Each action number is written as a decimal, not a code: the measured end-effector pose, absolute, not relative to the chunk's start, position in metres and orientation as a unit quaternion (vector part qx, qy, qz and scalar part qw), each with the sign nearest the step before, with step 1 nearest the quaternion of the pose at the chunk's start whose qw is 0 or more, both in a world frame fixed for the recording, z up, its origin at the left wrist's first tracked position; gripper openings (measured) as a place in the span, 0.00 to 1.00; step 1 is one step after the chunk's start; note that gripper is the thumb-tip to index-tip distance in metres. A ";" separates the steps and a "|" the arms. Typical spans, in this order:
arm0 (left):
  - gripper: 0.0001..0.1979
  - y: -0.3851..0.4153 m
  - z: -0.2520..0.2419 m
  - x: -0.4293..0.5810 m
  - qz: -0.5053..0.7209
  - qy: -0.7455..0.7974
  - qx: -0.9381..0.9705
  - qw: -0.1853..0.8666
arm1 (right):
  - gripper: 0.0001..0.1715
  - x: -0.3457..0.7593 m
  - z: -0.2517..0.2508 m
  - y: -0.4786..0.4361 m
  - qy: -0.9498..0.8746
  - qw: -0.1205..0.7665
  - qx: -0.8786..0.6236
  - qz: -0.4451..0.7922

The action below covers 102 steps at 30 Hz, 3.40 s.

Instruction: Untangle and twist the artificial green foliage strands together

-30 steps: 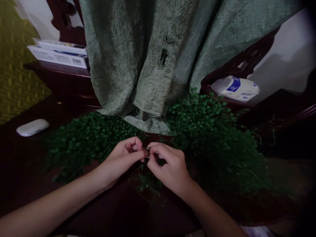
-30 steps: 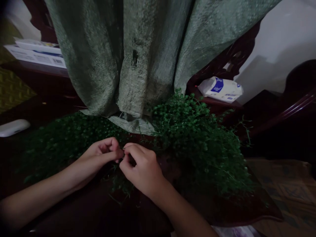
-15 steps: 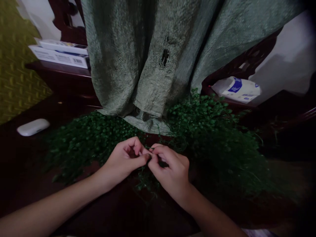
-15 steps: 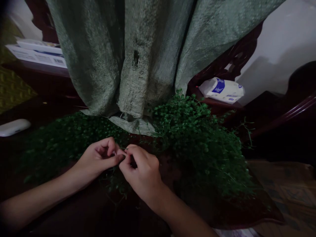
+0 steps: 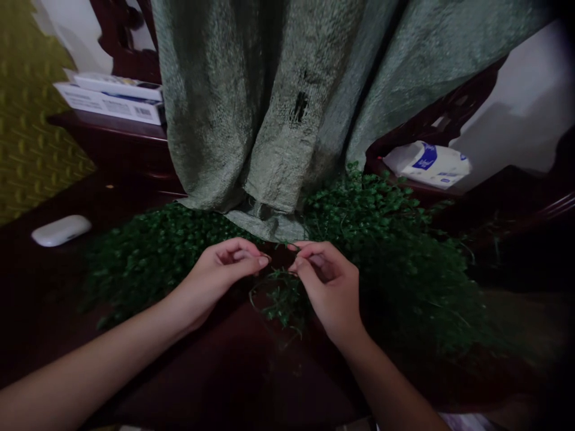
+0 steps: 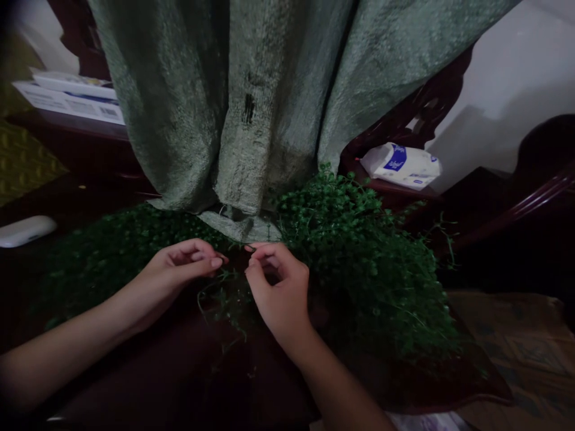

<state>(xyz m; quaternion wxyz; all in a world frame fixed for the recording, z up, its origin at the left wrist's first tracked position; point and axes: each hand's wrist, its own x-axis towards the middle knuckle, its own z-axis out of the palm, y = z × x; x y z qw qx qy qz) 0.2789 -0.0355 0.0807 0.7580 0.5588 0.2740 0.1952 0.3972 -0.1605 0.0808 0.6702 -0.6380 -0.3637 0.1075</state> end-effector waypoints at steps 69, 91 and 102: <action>0.07 -0.047 0.057 0.270 0.095 -0.009 0.969 0.227 | 0.17 0.392 0.091 -0.172 -0.517 0.427 -0.688 0.278; 0.06 -0.046 0.066 0.272 0.287 0.073 0.892 0.341 | 0.06 0.411 0.082 -0.167 -0.538 0.373 -0.741 0.150; 0.07 -0.046 0.069 0.276 0.173 0.194 0.825 0.502 | 0.06 0.405 0.080 -0.166 -0.531 0.380 -0.743 0.148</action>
